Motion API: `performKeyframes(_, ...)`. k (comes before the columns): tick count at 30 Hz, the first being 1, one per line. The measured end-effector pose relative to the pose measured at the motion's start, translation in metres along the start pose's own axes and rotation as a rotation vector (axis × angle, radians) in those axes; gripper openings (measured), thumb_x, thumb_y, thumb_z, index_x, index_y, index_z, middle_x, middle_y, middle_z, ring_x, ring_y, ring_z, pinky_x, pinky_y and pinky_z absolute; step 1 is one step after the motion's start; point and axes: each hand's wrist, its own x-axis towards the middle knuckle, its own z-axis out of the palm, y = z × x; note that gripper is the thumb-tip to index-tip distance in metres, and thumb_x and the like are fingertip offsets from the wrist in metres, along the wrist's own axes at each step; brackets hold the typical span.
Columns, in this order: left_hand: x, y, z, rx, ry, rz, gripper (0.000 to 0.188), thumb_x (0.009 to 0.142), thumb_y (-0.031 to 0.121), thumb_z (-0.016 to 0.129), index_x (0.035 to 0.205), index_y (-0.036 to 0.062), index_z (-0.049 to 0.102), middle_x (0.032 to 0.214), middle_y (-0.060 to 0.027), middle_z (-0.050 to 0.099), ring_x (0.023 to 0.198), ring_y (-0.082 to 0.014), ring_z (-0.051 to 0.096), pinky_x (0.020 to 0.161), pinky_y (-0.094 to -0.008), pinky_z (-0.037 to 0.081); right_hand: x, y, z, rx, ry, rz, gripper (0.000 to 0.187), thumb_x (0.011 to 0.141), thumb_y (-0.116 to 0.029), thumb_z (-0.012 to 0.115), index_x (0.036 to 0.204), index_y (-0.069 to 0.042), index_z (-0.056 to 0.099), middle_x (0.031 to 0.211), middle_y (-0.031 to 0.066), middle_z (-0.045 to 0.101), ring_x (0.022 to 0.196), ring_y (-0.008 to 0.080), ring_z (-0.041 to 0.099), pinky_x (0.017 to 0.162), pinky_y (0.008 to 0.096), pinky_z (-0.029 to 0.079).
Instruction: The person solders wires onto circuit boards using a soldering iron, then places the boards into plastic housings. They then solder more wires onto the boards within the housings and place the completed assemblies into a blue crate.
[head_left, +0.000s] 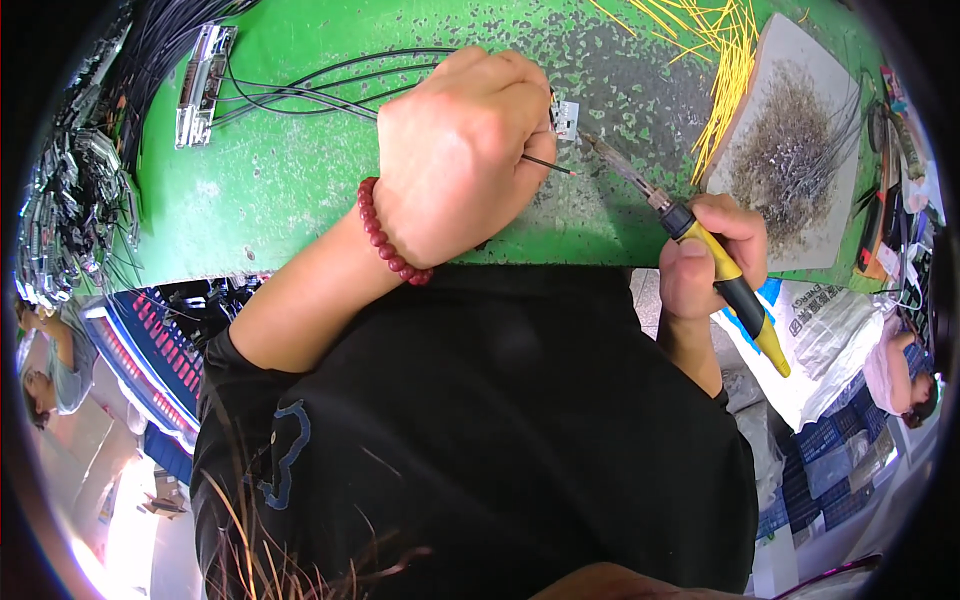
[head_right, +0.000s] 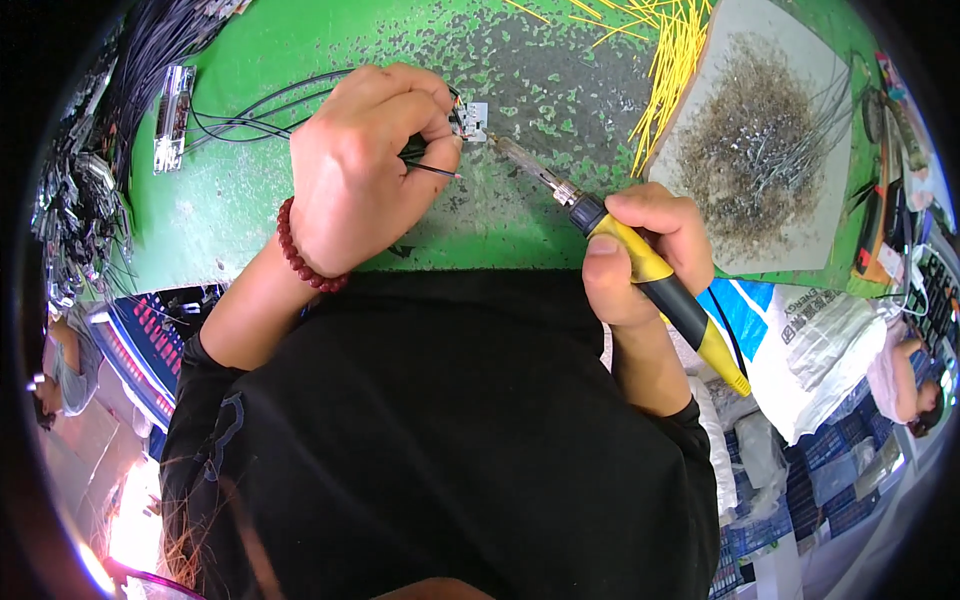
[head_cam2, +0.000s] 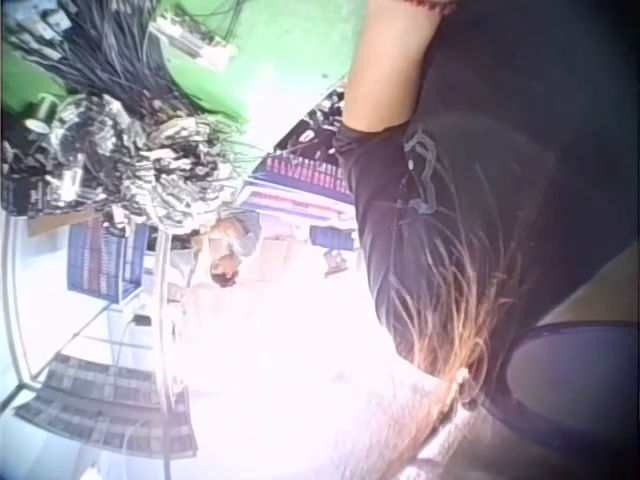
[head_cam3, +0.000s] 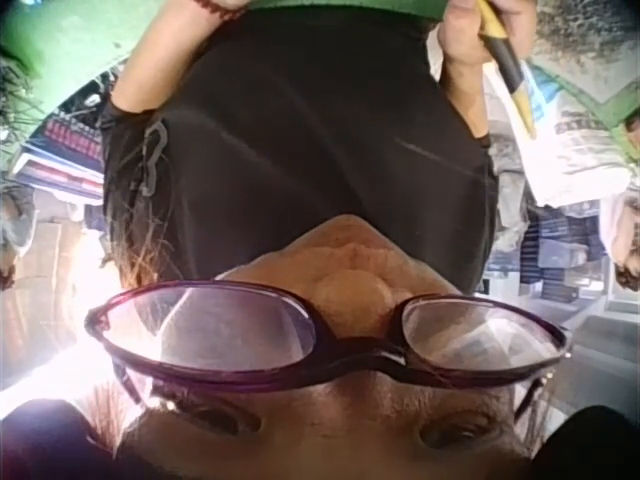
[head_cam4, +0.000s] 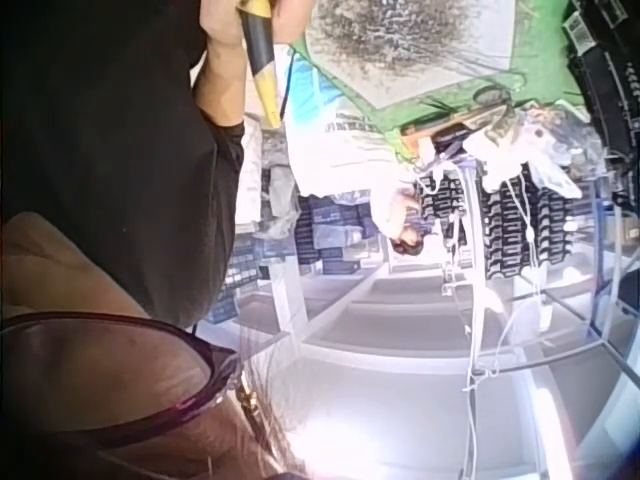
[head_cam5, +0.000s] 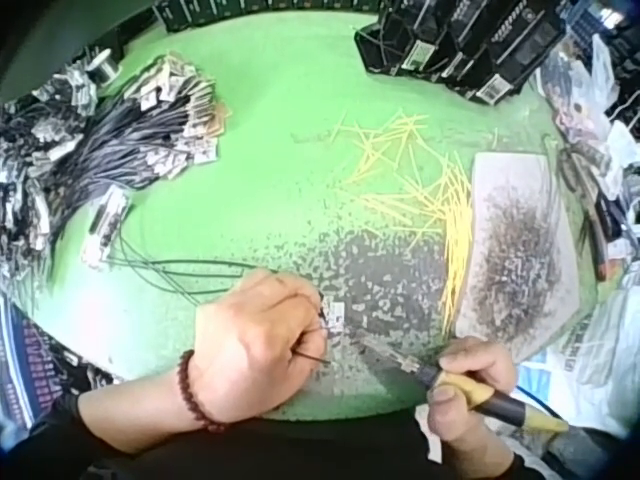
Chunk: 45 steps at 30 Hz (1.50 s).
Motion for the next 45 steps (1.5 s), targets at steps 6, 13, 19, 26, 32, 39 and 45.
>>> performKeyframes(6,0.000,0.004,-0.003,0.019,-0.033,-0.039,0.013,0.064,0.002,0.070,0.067,0.0082,0.058,0.085,0.0002,0.066,0.073,-0.0198,0.061,0.059,-0.0299,0.050,0.000,0.001,-0.001,0.019,-0.024,0.008,0.033,0.078,-0.023,0.072,0.091,0.002,0.053,0.074,0.0069,0.054,0.061,0.0100,0.045,0.057,0.0240,0.035)
performKeyframes(13,0.002,-0.001,-0.009,-0.059,-0.102,-0.040,0.012,0.066,0.003,0.070,0.069,0.0061,0.059,0.085,-0.0016,0.066,0.077,-0.0220,0.062,0.065,-0.0316,0.051,0.001,0.001,0.000,0.028,-0.012,-0.003,0.032,0.078,-0.021,0.071,0.091,0.002,0.053,0.073,0.0069,0.054,0.061,0.0099,0.045,0.056,0.0239,0.035)
performKeyframes(19,0.010,-0.003,-0.014,-0.032,-0.209,-0.036,0.010,0.069,0.003,0.069,0.072,0.0043,0.059,0.082,-0.0042,0.064,0.076,-0.0250,0.061,0.064,-0.0334,0.050,0.003,0.000,0.001,0.004,-0.027,0.025,0.030,0.078,-0.020,0.070,0.090,0.003,0.053,0.073,0.0070,0.055,0.059,0.0092,0.045,0.054,0.0228,0.034)
performKeyframes(26,0.027,0.000,-0.023,0.097,-0.420,-0.027,0.008,0.074,0.009,0.064,0.072,0.0054,0.057,0.076,-0.0064,0.059,0.073,-0.0300,0.059,0.060,-0.0380,0.047,0.004,0.001,0.000,-0.018,-0.065,-0.005,0.028,0.078,-0.018,0.070,0.090,0.003,0.054,0.074,0.0075,0.056,0.059,0.0091,0.045,0.053,0.0227,0.035)
performKeyframes(32,0.041,0.009,-0.029,0.173,-0.531,-0.005,0.015,0.075,0.016,0.065,0.072,0.0049,0.057,0.077,-0.0083,0.058,0.076,-0.0322,0.058,0.063,-0.0418,0.046,0.004,0.000,0.000,-0.021,-0.067,0.020,0.028,0.078,-0.016,0.069,0.092,0.003,0.054,0.075,0.0084,0.055,0.060,0.0099,0.046,0.056,0.0231,0.036)
performKeyframes(39,0.043,0.010,-0.030,0.170,-0.567,-0.038,0.016,0.076,0.018,0.066,0.073,0.0037,0.058,0.079,-0.0089,0.058,0.079,-0.0323,0.058,0.064,-0.0423,0.046,0.005,0.000,0.000,-0.042,-0.088,0.016,0.027,0.077,-0.015,0.068,0.093,0.003,0.054,0.076,0.0083,0.055,0.061,0.0105,0.046,0.056,0.0231,0.037)
performKeyframes(45,0.043,0.010,-0.029,0.180,-0.557,-0.031,0.017,0.076,0.019,0.066,0.073,0.0036,0.060,0.079,-0.0088,0.058,0.079,-0.0320,0.059,0.064,-0.0421,0.046,0.006,-0.001,0.001,-0.050,-0.103,0.014,0.025,0.076,-0.013,0.067,0.092,0.003,0.054,0.075,0.0080,0.055,0.060,0.0106,0.046,0.056,0.0234,0.037)
